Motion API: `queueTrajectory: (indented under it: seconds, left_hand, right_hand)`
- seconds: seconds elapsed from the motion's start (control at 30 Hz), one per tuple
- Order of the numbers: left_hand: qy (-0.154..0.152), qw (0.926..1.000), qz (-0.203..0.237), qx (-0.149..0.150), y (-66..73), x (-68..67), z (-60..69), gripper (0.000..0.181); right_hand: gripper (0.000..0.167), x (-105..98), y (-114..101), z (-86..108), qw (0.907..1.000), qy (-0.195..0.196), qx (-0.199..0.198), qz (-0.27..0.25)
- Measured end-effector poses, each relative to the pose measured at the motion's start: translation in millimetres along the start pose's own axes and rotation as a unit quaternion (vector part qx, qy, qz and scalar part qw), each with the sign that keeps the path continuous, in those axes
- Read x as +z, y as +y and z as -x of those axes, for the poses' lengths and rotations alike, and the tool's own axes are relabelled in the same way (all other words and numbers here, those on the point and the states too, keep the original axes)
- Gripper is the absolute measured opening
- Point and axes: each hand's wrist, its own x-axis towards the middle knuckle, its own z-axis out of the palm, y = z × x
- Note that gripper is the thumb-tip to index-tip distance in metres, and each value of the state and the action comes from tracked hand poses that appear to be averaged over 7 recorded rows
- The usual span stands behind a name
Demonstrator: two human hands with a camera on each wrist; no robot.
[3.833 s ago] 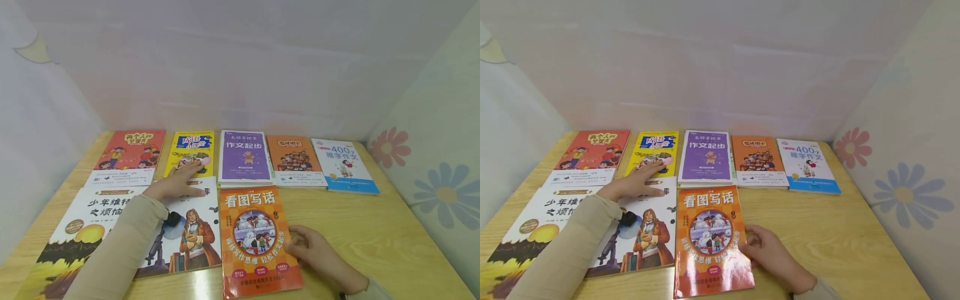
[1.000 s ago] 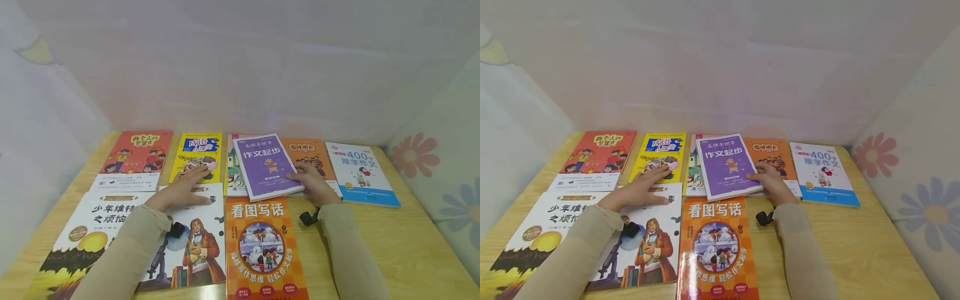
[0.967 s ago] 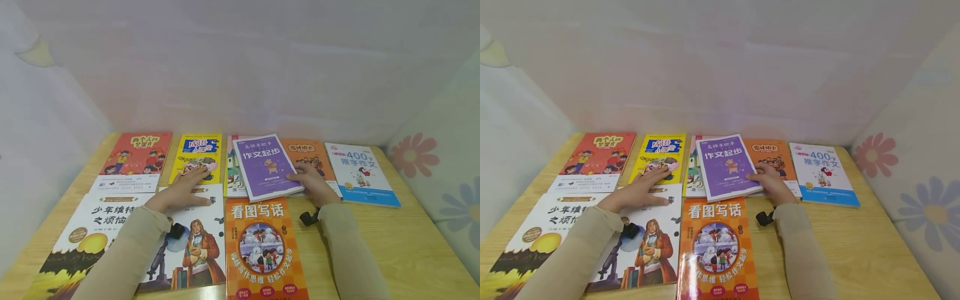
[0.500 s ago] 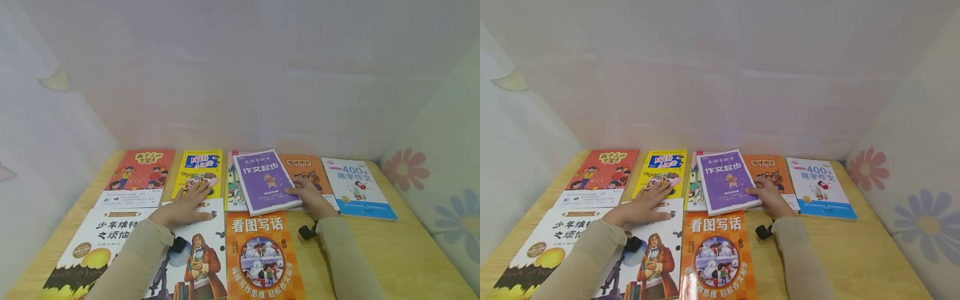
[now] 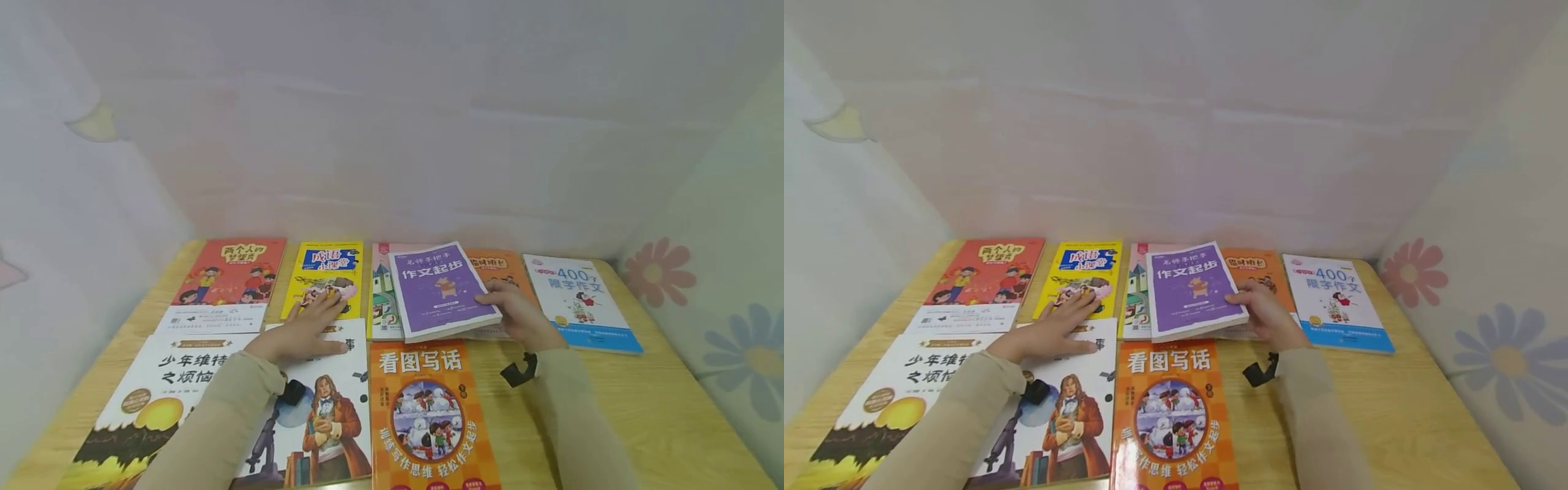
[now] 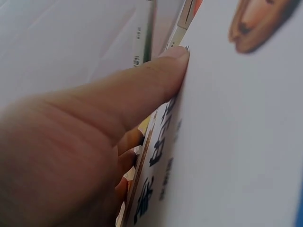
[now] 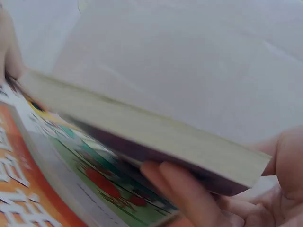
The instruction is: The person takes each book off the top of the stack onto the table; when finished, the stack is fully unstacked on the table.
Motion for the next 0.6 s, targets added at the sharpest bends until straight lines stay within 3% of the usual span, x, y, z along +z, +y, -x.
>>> queueTrajectory:
  seconds: [0.1,0.27,0.37,0.47,0.6]
  left_hand:
    - [-0.001,1.0,0.007,-0.005,-3.3,4.3,2.5,0.099]
    - [0.007,0.9998,0.012,-0.016,-7.6,7.0,10.1,0.1]
    - [-0.001,0.9998,0.013,-0.016,-7.9,6.1,13.9,0.1]
    - [-0.001,0.9998,0.012,-0.014,-7.9,4.4,14.3,0.099]
    - [0.0,0.9998,0.012,-0.017,-7.6,1.7,9.9,0.099]
  right_hand:
    - [0.059,6,0,13.7,0.9935,-0.044,0.035,-0.099]
    - [0.065,15,19,42.0,0.9678,-0.095,0.082,-0.218]
    - [0.071,15,33,63.0,0.9628,-0.105,0.077,-0.237]
    - [0.078,11,44,82.0,0.9634,-0.128,0.045,-0.231]
    - [0.089,3,52,103.0,0.9551,-0.204,0.006,-0.215]
